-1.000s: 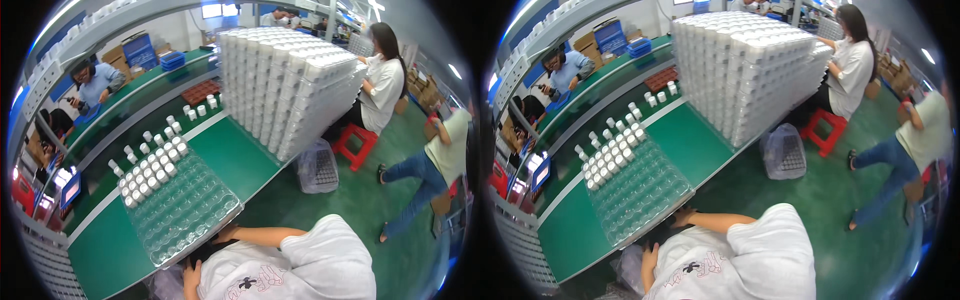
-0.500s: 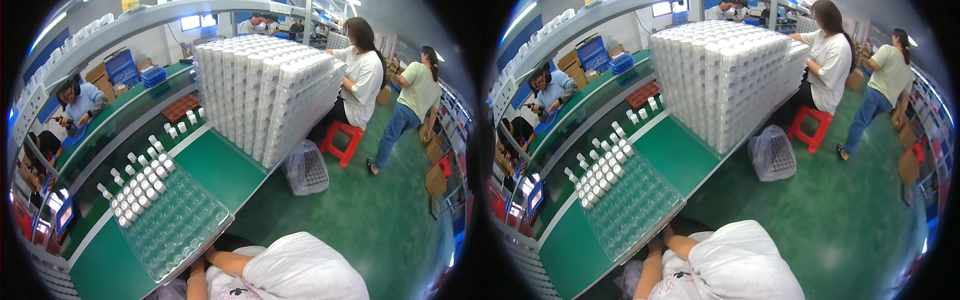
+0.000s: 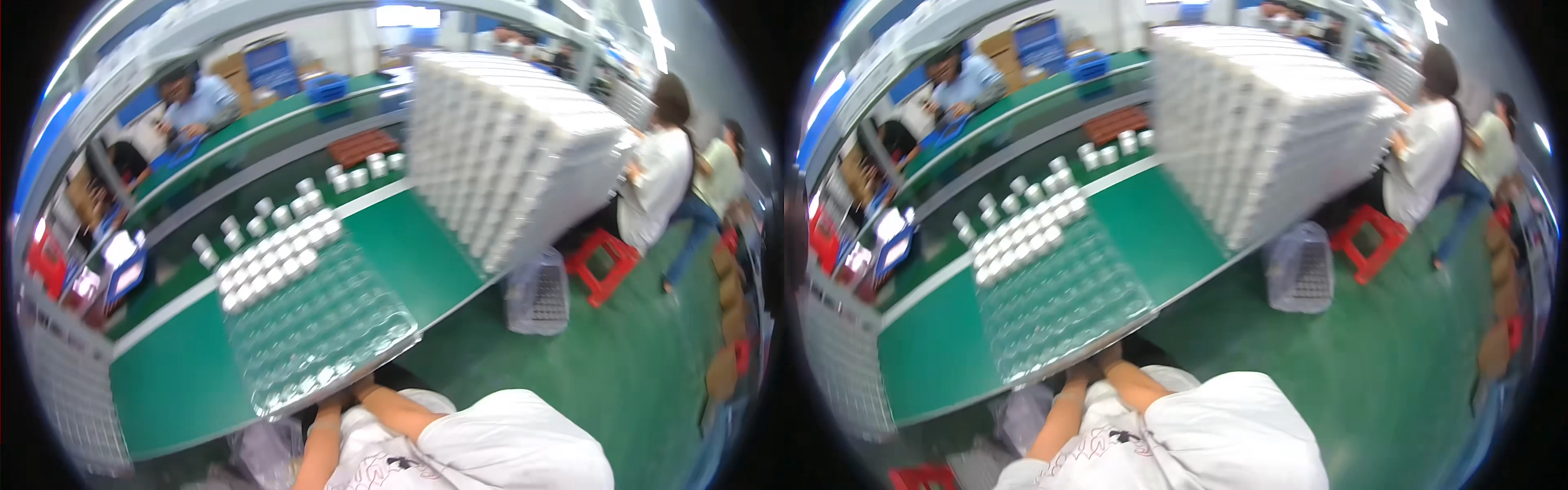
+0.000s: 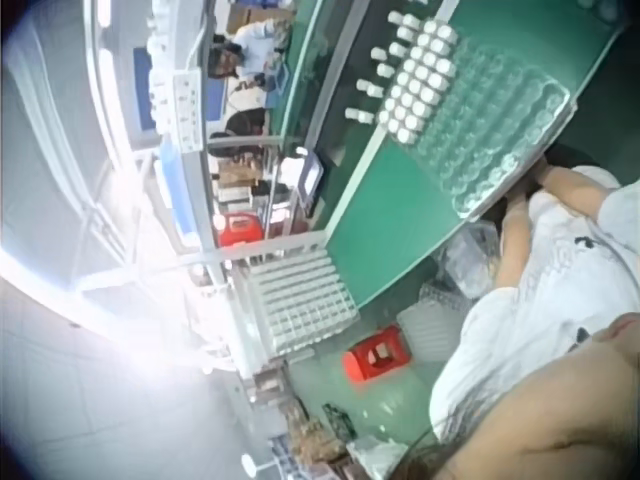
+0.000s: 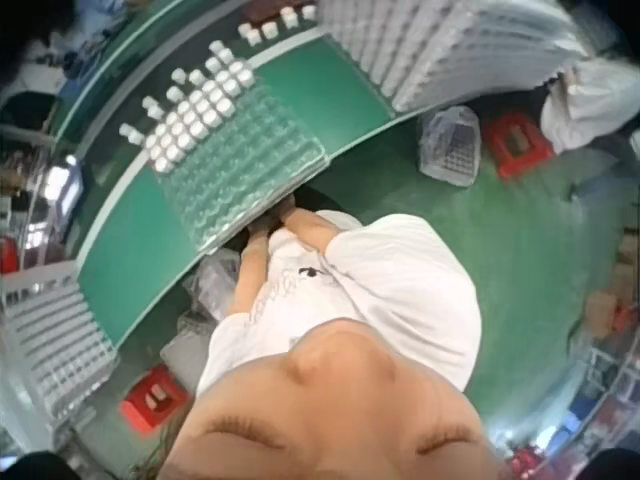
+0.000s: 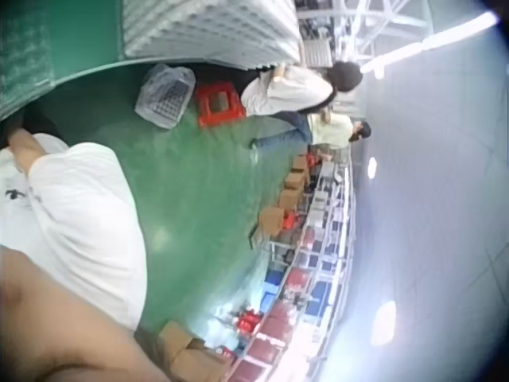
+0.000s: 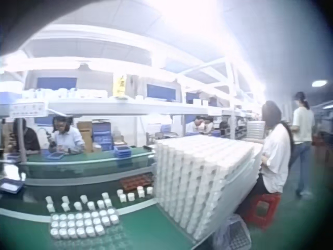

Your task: Inspect electronic cigarette components and place them into a plastic organizational tray on an assembly line.

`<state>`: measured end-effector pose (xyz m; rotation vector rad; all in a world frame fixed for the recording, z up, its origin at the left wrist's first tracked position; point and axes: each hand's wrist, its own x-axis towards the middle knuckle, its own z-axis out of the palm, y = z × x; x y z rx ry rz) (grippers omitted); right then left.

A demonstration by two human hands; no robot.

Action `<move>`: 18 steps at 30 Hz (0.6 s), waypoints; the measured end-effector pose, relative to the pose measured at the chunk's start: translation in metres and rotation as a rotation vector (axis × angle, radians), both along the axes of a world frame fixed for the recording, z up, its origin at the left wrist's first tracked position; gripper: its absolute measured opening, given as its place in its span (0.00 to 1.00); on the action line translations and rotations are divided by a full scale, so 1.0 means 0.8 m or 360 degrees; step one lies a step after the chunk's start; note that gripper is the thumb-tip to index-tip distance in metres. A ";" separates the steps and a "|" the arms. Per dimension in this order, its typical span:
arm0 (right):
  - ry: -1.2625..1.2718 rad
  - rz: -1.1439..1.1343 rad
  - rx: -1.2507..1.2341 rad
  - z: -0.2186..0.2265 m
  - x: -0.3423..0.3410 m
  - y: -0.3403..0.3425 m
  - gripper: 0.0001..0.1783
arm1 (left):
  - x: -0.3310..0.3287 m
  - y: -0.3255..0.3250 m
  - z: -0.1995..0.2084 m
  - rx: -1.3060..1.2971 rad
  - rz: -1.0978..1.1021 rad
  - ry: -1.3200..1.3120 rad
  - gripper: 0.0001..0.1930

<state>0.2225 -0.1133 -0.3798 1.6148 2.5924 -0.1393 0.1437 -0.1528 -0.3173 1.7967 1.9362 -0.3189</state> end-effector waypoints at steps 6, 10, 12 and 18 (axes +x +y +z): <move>0.0274 0.0367 -0.0109 0.016 0.019 0.007 0.30 | 0.000 0.005 -0.032 0.0825 -0.0040 -0.0017 0.26; 0.0458 0.0478 -0.0194 0.018 0.026 0.008 0.28 | -0.015 -0.001 -0.060 0.0875 -0.0045 -0.0160 0.24; 0.0555 0.0502 -0.0250 0.022 0.037 0.008 0.27 | -0.022 -0.011 -0.036 0.0627 -0.0086 -0.0249 0.25; 0.0169 0.0657 -0.0952 0.178 0.144 -0.030 0.30 | -0.065 -0.101 0.020 -0.0316 -0.0085 -0.0579 0.32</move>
